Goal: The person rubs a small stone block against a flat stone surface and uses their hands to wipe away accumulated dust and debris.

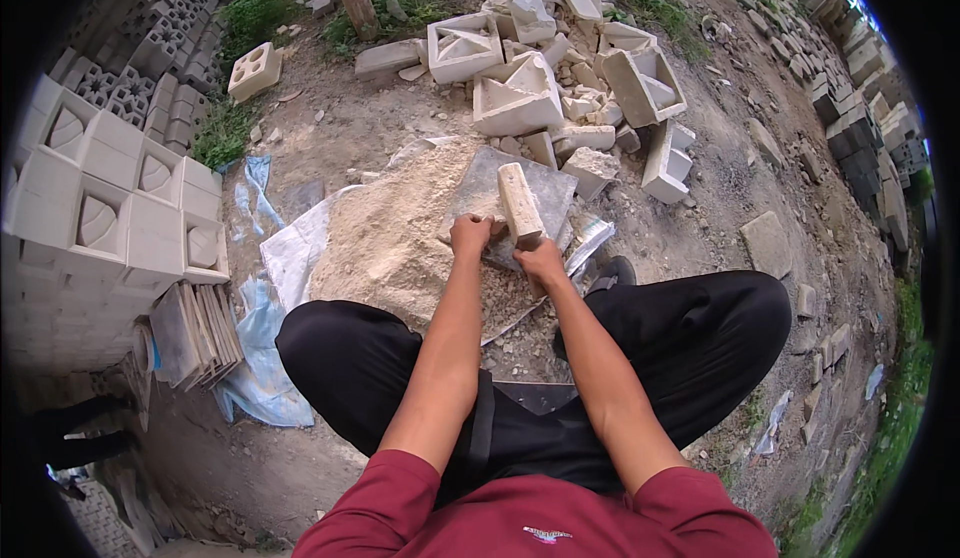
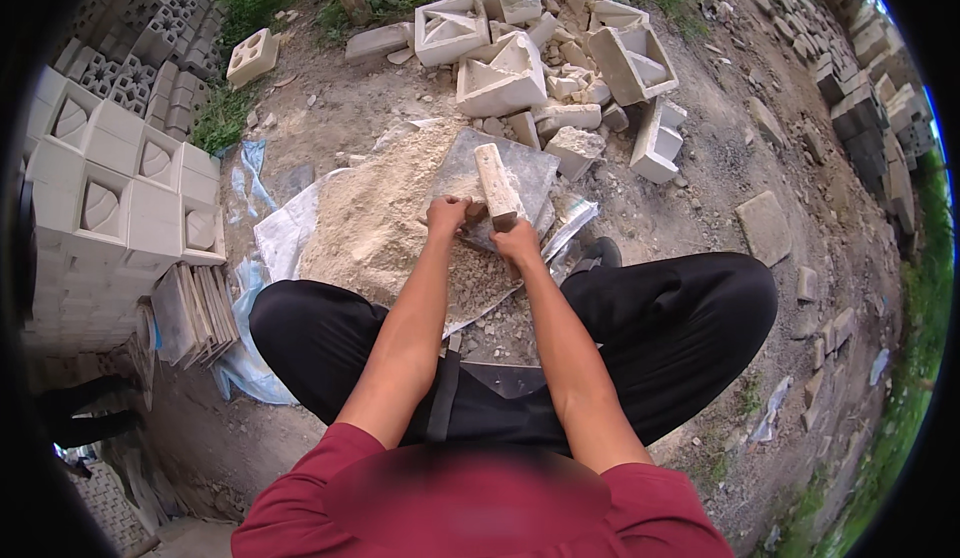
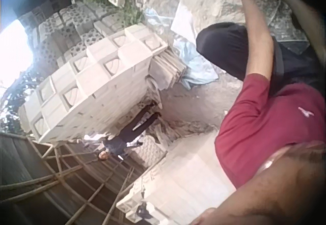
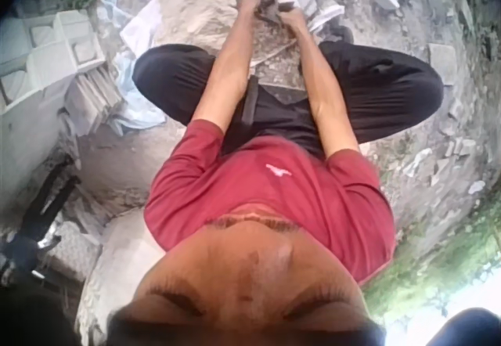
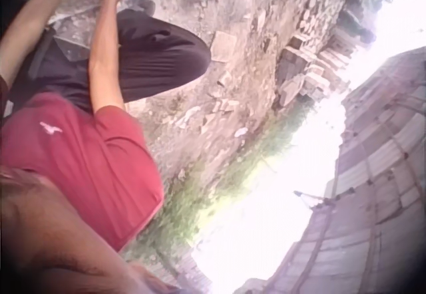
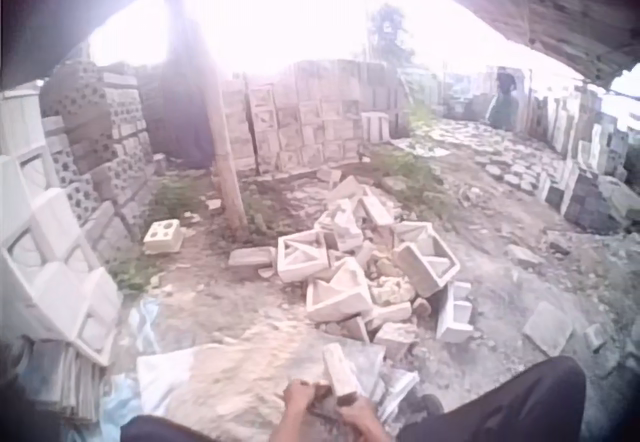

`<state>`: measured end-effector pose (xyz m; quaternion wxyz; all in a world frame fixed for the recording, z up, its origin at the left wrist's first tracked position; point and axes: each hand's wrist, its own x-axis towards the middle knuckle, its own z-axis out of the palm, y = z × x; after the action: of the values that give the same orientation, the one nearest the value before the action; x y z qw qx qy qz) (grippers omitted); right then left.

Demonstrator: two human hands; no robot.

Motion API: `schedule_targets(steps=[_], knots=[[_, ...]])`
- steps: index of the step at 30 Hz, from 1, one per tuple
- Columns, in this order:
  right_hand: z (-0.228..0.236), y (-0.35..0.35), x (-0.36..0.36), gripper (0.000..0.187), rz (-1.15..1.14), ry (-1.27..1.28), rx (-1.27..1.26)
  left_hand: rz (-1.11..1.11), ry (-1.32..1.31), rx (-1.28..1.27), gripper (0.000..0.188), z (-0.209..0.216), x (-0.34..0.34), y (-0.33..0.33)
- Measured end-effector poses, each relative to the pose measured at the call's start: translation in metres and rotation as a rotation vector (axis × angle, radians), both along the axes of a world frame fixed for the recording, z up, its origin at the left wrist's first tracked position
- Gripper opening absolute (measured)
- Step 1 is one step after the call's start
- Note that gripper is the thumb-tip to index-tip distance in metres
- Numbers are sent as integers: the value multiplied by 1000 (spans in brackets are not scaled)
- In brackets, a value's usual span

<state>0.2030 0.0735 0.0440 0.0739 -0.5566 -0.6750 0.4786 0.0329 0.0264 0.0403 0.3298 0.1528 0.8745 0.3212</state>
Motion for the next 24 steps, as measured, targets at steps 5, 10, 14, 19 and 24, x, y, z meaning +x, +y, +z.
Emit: schedule_targets(steps=[5, 10, 14, 19, 24], knots=[[34, 4, -10, 32, -15, -30, -82, 42, -16, 36, 35, -9, -3, -13], [50, 10, -14, 37, -157, 222, -53, -97, 179, 89, 30, 12, 6, -5], [60, 6, -33, 41, -133, 241, -170, -103, 316, 250, 29, 7, -10, -23], [33, -4, -23, 25, -44, 173, 109, -142, 115, 95, 29, 13, -12, -20], [45, -10, -27, 28, -15, 196, 126, -111, 61, 164, 30, 7, -7, -26]])
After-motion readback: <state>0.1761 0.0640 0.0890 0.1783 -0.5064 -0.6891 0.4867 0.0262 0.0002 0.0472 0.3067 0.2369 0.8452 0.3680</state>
